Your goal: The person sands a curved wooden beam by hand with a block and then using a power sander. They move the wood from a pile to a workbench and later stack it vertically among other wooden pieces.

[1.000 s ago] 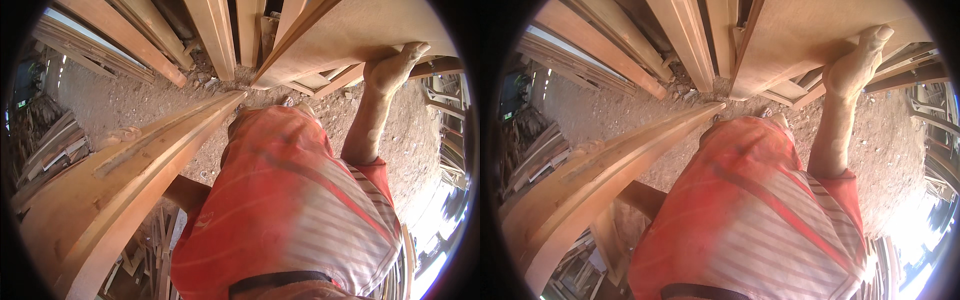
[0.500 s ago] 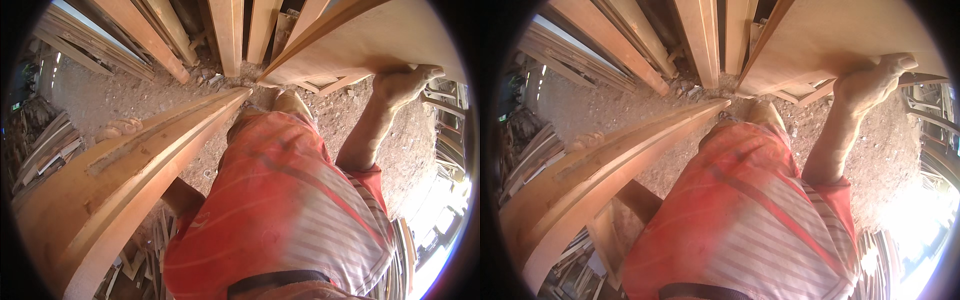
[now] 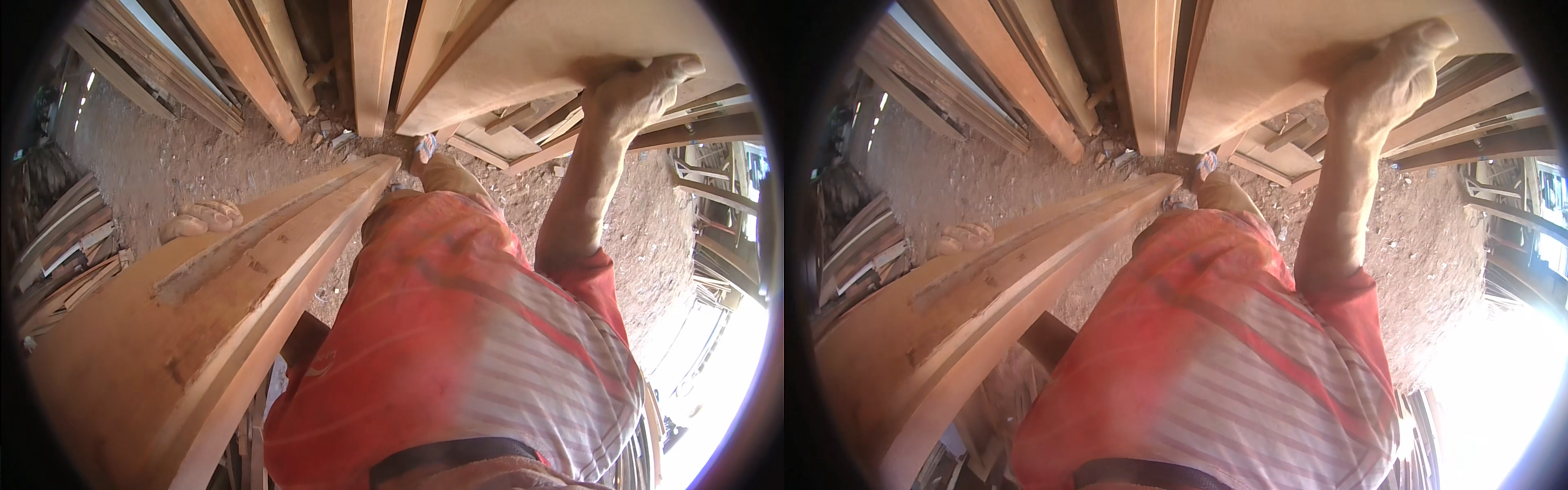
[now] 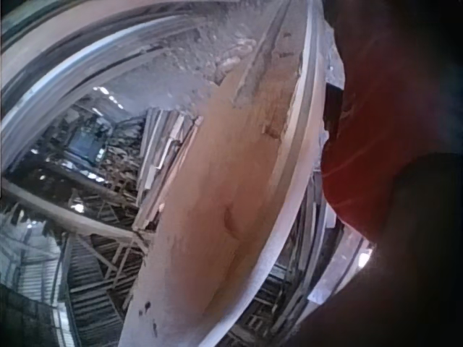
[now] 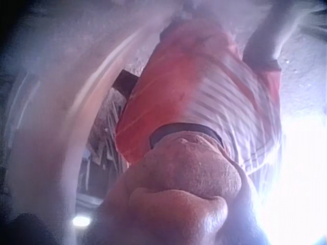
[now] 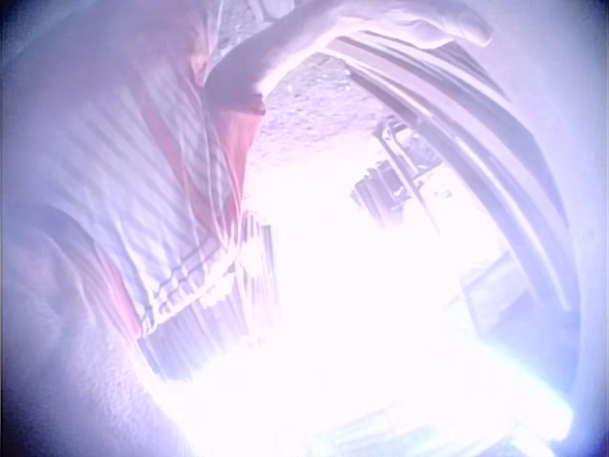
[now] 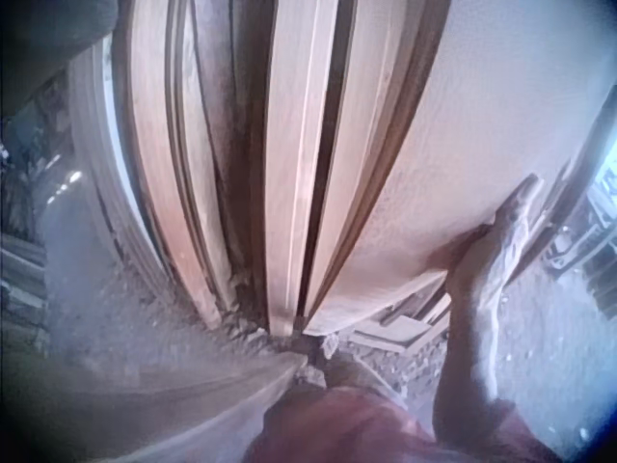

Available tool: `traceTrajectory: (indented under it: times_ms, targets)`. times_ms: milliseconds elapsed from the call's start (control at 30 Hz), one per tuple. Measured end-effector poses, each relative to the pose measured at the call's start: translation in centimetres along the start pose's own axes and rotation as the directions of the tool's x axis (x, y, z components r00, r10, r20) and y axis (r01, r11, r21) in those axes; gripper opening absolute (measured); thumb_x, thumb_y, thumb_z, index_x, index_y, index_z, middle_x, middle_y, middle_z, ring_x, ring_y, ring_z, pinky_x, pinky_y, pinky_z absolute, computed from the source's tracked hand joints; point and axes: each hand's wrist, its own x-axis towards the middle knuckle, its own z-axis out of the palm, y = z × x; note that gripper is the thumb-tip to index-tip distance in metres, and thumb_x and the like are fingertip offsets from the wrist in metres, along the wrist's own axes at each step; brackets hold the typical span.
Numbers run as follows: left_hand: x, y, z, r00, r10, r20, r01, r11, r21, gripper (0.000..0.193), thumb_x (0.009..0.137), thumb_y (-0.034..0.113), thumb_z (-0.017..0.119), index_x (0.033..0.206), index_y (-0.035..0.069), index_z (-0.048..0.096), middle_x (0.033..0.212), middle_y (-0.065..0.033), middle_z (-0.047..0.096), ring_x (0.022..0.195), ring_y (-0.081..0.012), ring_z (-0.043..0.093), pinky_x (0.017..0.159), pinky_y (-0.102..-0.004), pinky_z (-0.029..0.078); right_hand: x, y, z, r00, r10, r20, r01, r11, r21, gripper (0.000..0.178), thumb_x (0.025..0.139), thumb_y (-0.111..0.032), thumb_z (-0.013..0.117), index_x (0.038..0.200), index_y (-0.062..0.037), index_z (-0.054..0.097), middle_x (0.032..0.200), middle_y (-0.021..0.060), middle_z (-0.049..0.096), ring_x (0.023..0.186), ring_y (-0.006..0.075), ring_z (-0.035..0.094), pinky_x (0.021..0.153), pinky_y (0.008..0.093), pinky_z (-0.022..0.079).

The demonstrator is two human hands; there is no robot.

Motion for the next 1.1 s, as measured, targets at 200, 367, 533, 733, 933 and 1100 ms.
traceTrajectory:
  times_ms: [200, 367, 533, 733, 933, 1100]
  targets:
    - [-0.2, -0.4, 1.2, 0.999, -0.025, -0.021, 0.025, 0.999, 0.029, 0.077, 0.105, 0.054, 0.048, 0.152, -0.006, 0.037, 0.131, -0.0282, 0.056, 0.116, -0.0333, 0.060, 0.097, -0.0461, 0.055, 3.3, 7.2, 2.0, 0.997, 0.073, 0.033, -0.072, 0.997, -0.037, 0.078, 0.102, -0.075, 0.036, 0.113, -0.0012, 0.058, 0.097, 0.0111, 0.063, 0.093, 0.0226, 0.060, 0.094, 0.0420, 0.049]
    - [0.2, 0.2, 1.8, 0.999, -0.003, -0.037, 0.007, 0.996, 0.094, 0.077, 0.105, 0.054, 0.048, 0.152, -0.006, 0.037, 0.133, -0.0276, 0.055, 0.118, -0.0330, 0.059, 0.098, -0.0463, 0.054, 4.6, 7.4, 7.3, 0.983, -0.068, 0.169, 0.039, 0.984, 0.172, 0.068, 0.105, -0.062, 0.052, 0.101, 0.0046, 0.067, 0.088, 0.0039, 0.066, 0.083, 0.0120, 0.056, 0.074, 0.0310, 0.046]
    - [0.6, 0.4, 2.4, 1.000, -0.006, -0.019, 0.009, 0.994, 0.107, 0.077, 0.105, 0.054, 0.048, 0.153, -0.005, 0.036, 0.135, -0.0271, 0.054, 0.120, -0.0328, 0.058, 0.099, -0.0465, 0.053, 7.2, 9.7, 13.6, 0.975, -0.093, 0.203, 0.022, 0.944, 0.329, 0.057, 0.106, -0.052, 0.058, 0.107, 0.0046, 0.059, 0.095, 0.0051, 0.058, 0.090, 0.0132, 0.052, 0.080, 0.0335, 0.048]
    - [1.1, 0.1, 3.0, 1.000, -0.004, -0.012, 0.005, 0.995, 0.095, 0.077, 0.105, 0.054, 0.048, 0.153, -0.004, 0.036, 0.137, -0.0265, 0.053, 0.123, -0.0324, 0.057, 0.101, -0.0467, 0.053, 11.4, 10.9, 16.1, 0.954, -0.111, 0.279, 0.024, 0.955, 0.296, 0.047, 0.109, -0.046, 0.055, 0.091, -0.0018, 0.054, 0.082, -0.0008, 0.047, 0.082, 0.0103, 0.044, 0.071, 0.0314, 0.042]
    - [1.8, -1.2, 3.3, 1.000, 0.009, -0.025, -0.007, 0.998, 0.065, 0.076, 0.105, 0.054, 0.048, 0.154, -0.003, 0.036, 0.140, -0.0259, 0.051, 0.125, -0.0321, 0.056, 0.102, -0.0469, 0.052, 15.3, 14.0, 18.1, 0.951, -0.022, 0.309, -0.002, 0.997, 0.079, 0.055, 0.106, -0.052, 0.055, 0.089, 0.0009, 0.057, 0.077, 0.0092, 0.057, 0.078, 0.0183, 0.055, 0.071, 0.0409, 0.047]
    - [2.5, -1.4, 3.6, 1.000, 0.013, -0.021, -0.012, 0.999, 0.031, 0.076, 0.105, 0.054, 0.048, 0.154, -0.002, 0.035, 0.142, -0.0253, 0.050, 0.127, -0.0319, 0.055, 0.103, -0.0471, 0.051, 17.2, 16.0, 19.6, 0.974, 0.066, 0.217, -0.031, 0.986, -0.164, 0.072, 0.101, -0.062, 0.052, 0.124, 0.0067, 0.054, 0.108, 0.0282, 0.069, 0.104, 0.0411, 0.067, 0.093, 0.0479, 0.051]
